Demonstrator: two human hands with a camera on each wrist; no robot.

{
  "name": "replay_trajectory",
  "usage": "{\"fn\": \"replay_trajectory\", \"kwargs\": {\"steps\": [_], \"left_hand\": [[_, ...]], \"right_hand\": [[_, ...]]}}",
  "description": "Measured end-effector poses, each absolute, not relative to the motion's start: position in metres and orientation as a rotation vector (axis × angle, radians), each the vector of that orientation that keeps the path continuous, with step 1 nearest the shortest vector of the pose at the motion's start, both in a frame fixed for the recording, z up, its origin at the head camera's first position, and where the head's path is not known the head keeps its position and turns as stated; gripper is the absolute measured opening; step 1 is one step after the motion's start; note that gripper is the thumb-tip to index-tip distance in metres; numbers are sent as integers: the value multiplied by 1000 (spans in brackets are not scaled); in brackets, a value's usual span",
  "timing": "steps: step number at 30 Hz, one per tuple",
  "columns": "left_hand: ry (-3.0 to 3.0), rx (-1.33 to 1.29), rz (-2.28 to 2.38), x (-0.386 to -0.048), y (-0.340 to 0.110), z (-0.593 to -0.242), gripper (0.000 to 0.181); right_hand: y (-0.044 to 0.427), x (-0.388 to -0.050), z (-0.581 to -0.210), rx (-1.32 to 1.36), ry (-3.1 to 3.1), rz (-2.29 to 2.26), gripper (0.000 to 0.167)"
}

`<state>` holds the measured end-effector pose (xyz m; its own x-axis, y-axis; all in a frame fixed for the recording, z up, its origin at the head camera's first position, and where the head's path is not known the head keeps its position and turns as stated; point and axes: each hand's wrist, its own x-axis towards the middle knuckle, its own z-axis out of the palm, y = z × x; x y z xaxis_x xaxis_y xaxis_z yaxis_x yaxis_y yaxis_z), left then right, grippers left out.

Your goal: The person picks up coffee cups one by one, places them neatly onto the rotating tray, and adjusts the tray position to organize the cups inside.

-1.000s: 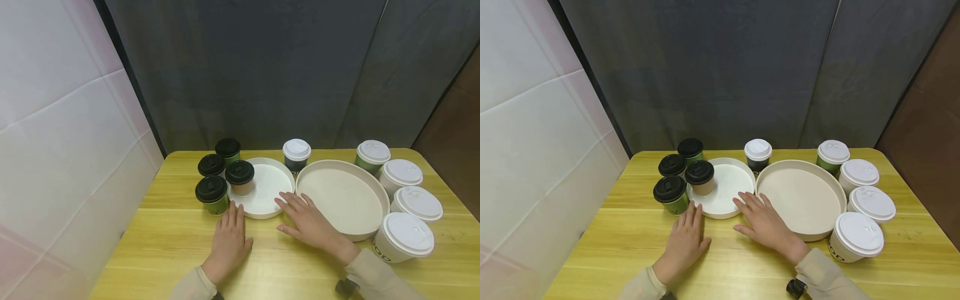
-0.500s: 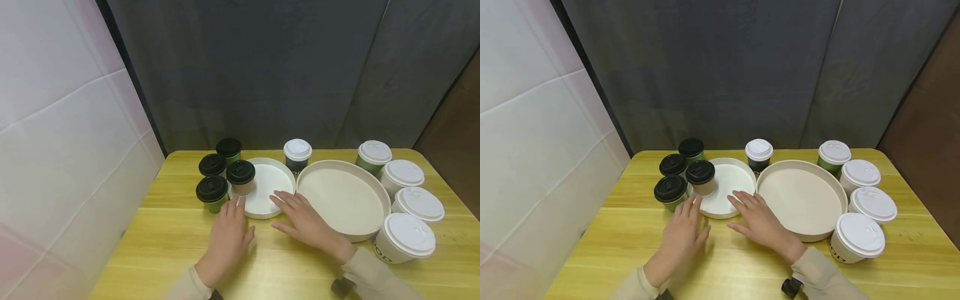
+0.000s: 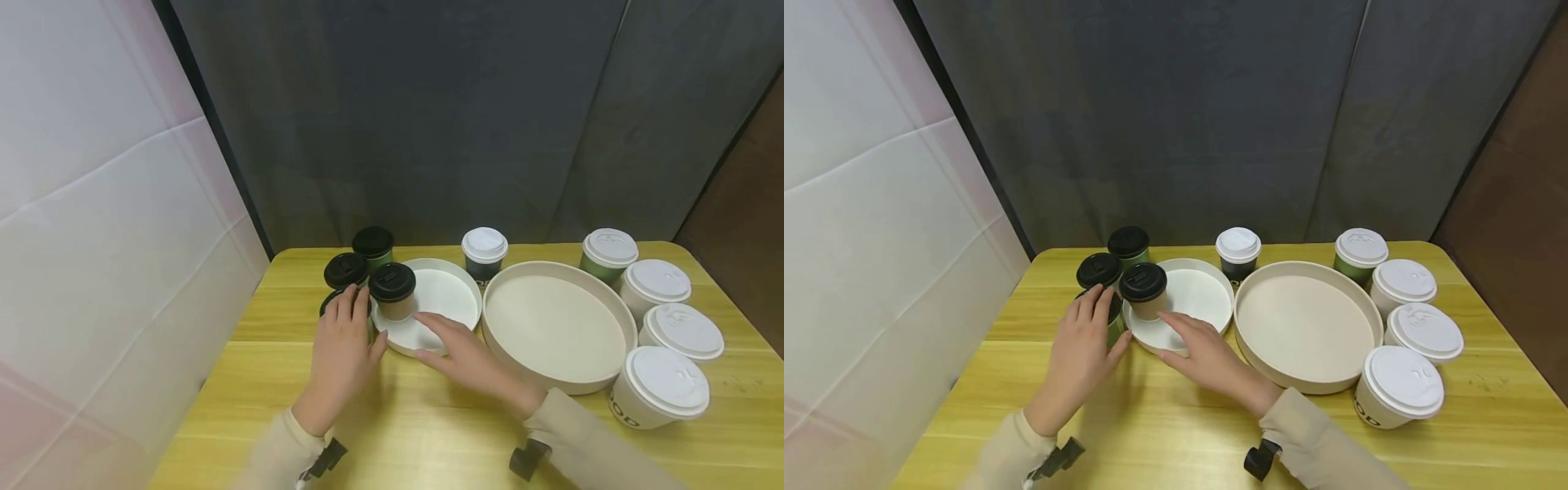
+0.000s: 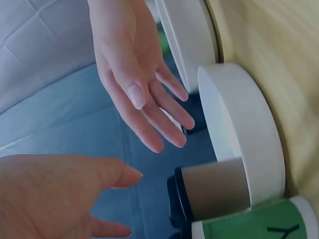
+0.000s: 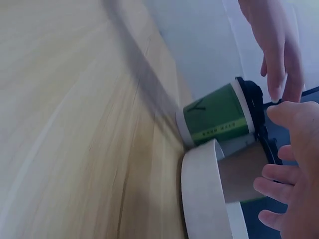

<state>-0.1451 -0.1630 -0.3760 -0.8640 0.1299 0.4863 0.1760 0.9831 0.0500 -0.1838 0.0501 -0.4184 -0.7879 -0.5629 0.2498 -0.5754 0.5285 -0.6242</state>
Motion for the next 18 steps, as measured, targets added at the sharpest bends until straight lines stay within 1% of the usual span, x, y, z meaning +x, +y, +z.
{"fn": "replay_trajectory", "kwargs": {"steps": [12, 18], "left_hand": [[-2681, -140, -160, -159, -182, -377, 77], [-2708, -112, -171, -167, -190, -379, 75]], "right_hand": [[14, -193, -422, 1022, -2684, 1498, 59], [-4, -195, -424, 963, -2686, 1619, 58]]}}
